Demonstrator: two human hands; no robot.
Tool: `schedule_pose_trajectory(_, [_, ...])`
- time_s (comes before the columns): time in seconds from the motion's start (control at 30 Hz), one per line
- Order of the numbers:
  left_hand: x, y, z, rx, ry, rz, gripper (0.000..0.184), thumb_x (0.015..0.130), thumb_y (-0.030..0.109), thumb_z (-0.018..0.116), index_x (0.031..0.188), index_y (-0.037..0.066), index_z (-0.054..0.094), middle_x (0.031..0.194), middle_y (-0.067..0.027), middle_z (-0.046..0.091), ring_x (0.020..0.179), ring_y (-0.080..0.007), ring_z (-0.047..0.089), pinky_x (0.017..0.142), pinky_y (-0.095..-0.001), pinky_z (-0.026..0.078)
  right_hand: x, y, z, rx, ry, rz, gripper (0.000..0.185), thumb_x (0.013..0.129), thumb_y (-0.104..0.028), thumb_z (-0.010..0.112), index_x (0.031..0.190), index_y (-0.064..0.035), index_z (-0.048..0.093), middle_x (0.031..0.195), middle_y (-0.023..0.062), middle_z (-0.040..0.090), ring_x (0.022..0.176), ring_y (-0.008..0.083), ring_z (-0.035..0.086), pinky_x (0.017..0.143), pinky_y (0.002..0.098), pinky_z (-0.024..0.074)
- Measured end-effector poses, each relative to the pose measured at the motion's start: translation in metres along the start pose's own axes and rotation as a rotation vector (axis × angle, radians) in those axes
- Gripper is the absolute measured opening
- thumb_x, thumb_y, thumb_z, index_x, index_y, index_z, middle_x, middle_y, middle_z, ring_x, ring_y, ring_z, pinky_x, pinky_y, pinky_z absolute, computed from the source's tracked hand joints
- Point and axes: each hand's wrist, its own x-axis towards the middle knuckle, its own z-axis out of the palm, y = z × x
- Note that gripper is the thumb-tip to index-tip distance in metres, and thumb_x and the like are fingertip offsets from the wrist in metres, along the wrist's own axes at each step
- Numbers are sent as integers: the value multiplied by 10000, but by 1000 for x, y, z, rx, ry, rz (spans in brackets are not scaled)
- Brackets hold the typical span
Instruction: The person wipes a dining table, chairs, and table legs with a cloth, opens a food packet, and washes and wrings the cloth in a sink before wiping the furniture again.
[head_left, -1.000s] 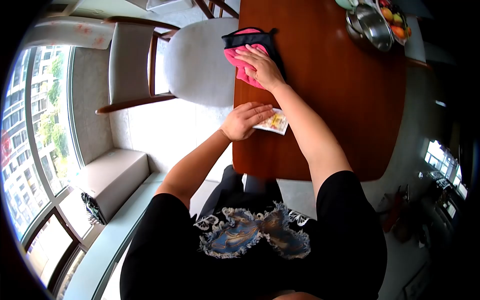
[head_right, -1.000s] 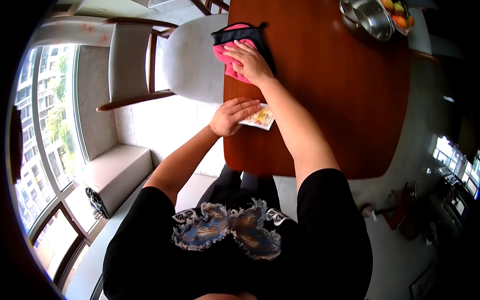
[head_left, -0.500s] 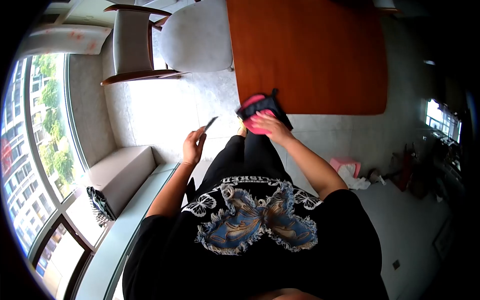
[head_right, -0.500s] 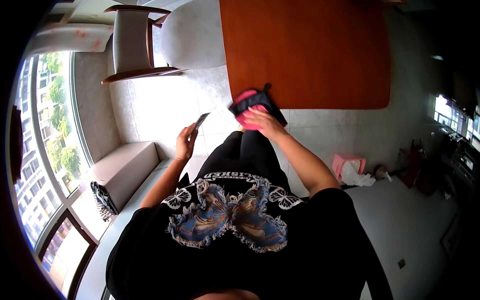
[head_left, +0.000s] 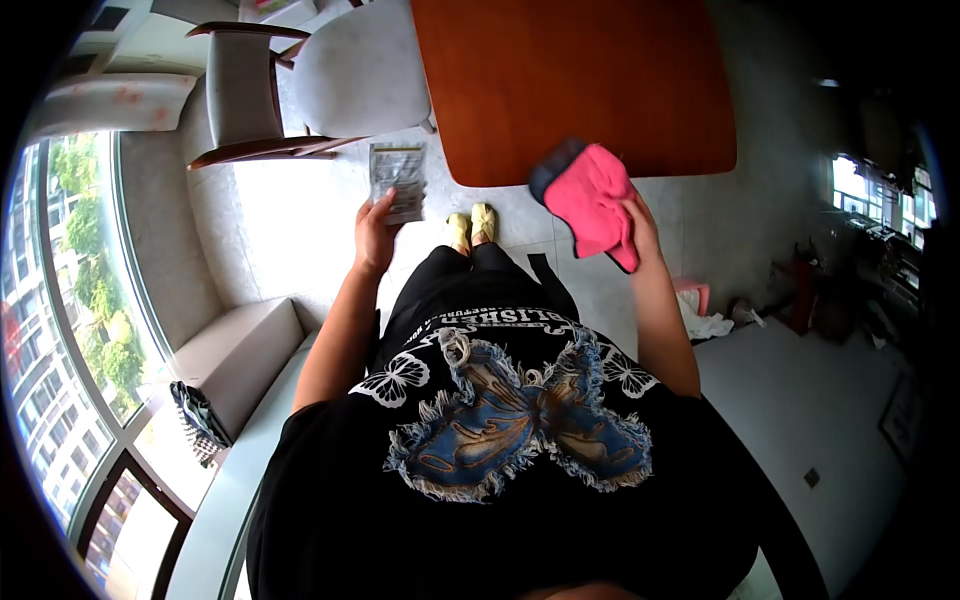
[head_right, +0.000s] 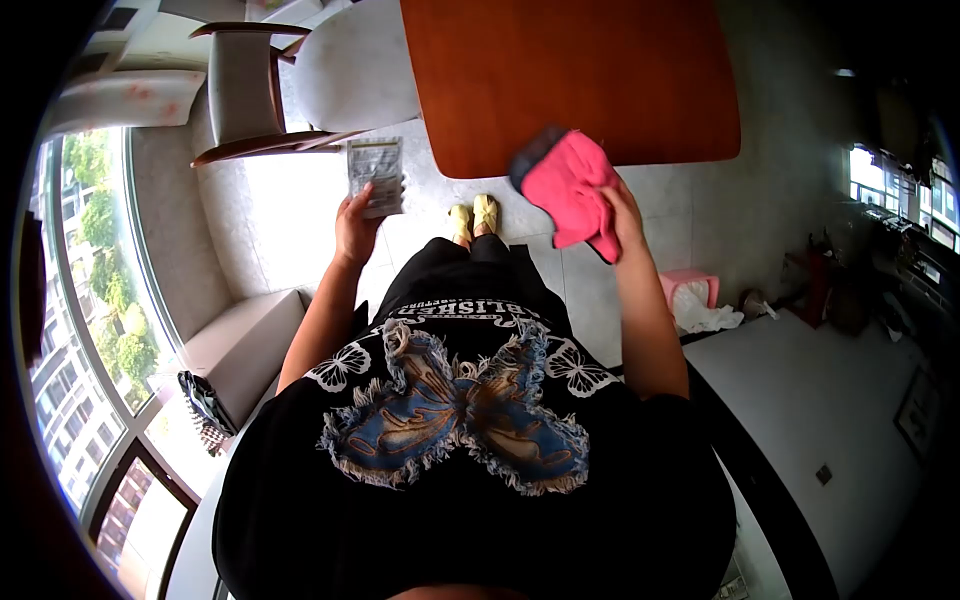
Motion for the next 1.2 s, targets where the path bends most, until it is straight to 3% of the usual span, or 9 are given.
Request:
schedule_pose_trajectory(0.2, [24, 31, 38, -782, -438, -222, 505, 983, 365, 574, 1406, 89, 572, 1465, -133, 572, 1379, -303, 491, 1206, -544, 274, 29, 8, 130, 320, -445, 91, 181, 961, -173, 624, 1018, -23, 707, 1095, 57, 701, 1058, 180, 643, 976, 305, 500])
schedule_pose_trajectory(0.33, [37, 61, 29, -820, -463, -163, 441, 1030, 352, 557, 1373, 80, 609, 1388, -124, 639, 1303, -311, 578, 1164, -494, 375, 53, 18, 189, 369, -520, 210, 340, 1006, -313, 579, 1126, -13, 687, 1132, 94, 721, 1063, 218, 671, 992, 361, 516])
schedule_pose_trajectory(0.53, [70, 135, -24, -509, -284, -18, 416, 1037, 323, 579, 1345, 43, 593, 1304, -95, 676, 1207, -261, 632, 1101, -437, 448, 87, 38, 276, 400, -468, 499, 814, 1028, -670, 375, 1497, -6, 423, 1529, 160, 492, 1400, 285, 484, 1199, 464, 339])
schedule_pose_trajectory(0.67, [70, 202, -70, 370, -404, 16, 442, 999, 318, 666, 1300, -4, 640, 1245, -90, 694, 1115, -171, 651, 1053, -315, 455, 91, 74, 355, 497, -532, 444, 860, 1004, -720, 345, 1550, -56, 367, 1560, 147, 461, 1438, 310, 440, 1211, 480, 315])
schedule_pose_trajectory(0.83, [75, 230, -57, 1074, -852, 380, 341, 969, 355, 684, 1178, 95, 760, 1715, -143, 139, 1577, -388, 28, 1259, -508, 77, 115, 92, 417, 537, -657, 389, 919, 950, -804, 305, 1584, -138, 313, 1563, 133, 430, 1415, 319, 451, 1190, 499, 346])
schedule_pose_trajectory(0.97, [88, 244, -70, 1112, -943, 360, 366, 979, 351, 671, 1242, 105, 735, 1707, -137, 174, 1576, -401, -64, 1249, -552, -44, 128, 108, 436, 454, -542, 375, 934, 926, -807, 396, 1560, -123, 344, 1502, 152, 479, 1370, 341, 489, 1150, 530, 396])
schedule_pose_trajectory(1.03, [79, 228, -43, 1064, -941, 366, 382, 979, 339, 675, 1261, 85, 722, 1685, -138, 243, 1565, -372, 73, 1252, -520, 44, 119, 86, 405, 519, -511, 709, 932, 881, -770, 569, 1523, -118, 393, 1433, 177, 527, 1287, 326, 555, 1096, 513, 459])
schedule_pose_trajectory(1.1, [75, 228, -44, 1013, -930, 383, 399, 980, 328, 679, 1279, 64, 708, 1664, -138, 313, 1553, -343, 210, 1254, -489, 132, 139, 98, 396, 513, -482, 733, 754, 836, -469, 835, 1418, -115, 510, 1198, 126, 657, 1075, 242, 656, 947, 421, 548])
schedule_pose_trajectory(1.2, [62, 247, -56, 578, -671, 16, 433, 1000, 289, 681, 1285, -36, 654, 1209, -79, 693, 1017, -142, 621, 933, -302, 496, 150, 89, 428, 57, -274, 291, 450, 872, -225, 832, 1261, -86, 653, 1107, 29, 707, 994, 155, 675, 877, 338, 548])
